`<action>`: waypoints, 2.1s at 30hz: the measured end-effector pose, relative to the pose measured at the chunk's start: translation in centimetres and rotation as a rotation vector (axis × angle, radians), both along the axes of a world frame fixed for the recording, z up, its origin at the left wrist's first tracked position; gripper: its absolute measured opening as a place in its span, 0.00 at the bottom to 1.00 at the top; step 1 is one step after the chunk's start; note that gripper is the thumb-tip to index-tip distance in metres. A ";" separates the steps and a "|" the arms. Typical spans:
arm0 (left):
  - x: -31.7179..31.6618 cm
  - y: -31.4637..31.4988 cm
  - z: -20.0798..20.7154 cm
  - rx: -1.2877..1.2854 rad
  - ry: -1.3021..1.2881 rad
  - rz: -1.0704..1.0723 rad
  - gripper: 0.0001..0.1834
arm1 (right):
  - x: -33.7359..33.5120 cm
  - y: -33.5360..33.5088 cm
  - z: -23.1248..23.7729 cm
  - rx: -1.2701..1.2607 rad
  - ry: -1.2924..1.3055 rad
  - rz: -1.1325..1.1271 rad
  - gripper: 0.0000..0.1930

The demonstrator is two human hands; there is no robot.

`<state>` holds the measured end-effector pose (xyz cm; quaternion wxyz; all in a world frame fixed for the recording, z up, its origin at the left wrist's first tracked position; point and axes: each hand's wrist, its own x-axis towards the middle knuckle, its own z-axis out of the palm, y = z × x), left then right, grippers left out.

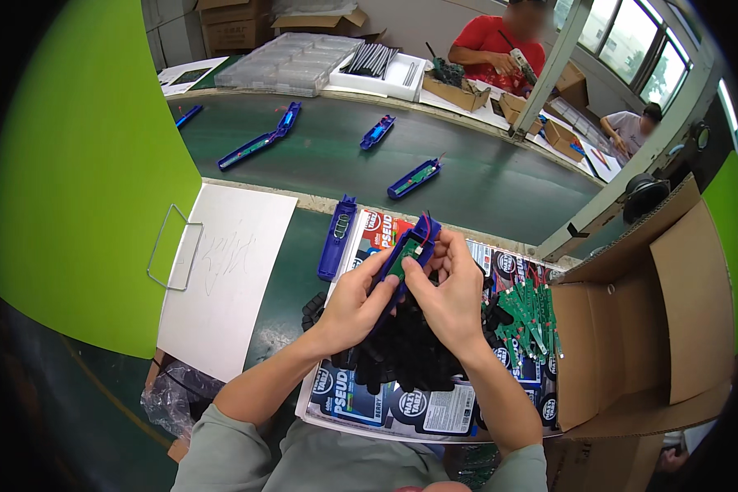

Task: The person assembles small electronic devices by inserting green circuit boards into blue plastic casings. They pick up a casing, insert a board, and place the finished unit on the table, repeating this process continuously. The person also briefly reaches into a box to retrieve more circuit boards.

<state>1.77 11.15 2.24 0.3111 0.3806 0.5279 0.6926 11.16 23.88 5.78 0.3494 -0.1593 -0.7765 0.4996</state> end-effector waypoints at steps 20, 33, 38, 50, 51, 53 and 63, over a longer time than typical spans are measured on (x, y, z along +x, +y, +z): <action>-2.9 0.9 2.1 0.068 -0.111 0.225 0.16 | 7.3 1.5 -1.6 0.600 -0.148 -0.088 0.08; -3.4 11.5 4.2 -0.141 0.068 -0.062 0.24 | 13.8 6.3 -4.3 -0.337 0.180 -0.115 0.09; -2.1 19.8 3.7 -0.198 0.085 -0.219 0.27 | 13.5 6.6 -6.9 -0.310 0.192 -0.247 0.18; 1.5 23.7 2.4 -0.244 -0.032 -0.418 0.24 | 13.7 6.5 -6.6 0.059 0.031 -0.257 0.09; 1.3 23.7 2.3 -0.247 -0.038 -0.412 0.24 | 13.6 6.6 -6.5 0.105 0.045 -0.269 0.09; 0.9 23.8 1.8 -0.255 -0.051 -0.401 0.24 | 13.3 6.6 -6.5 0.150 0.046 -0.282 0.10; 0.2 27.9 0.0 -0.381 0.175 -0.299 0.23 | 12.8 6.2 -6.8 0.115 -0.026 -0.259 0.10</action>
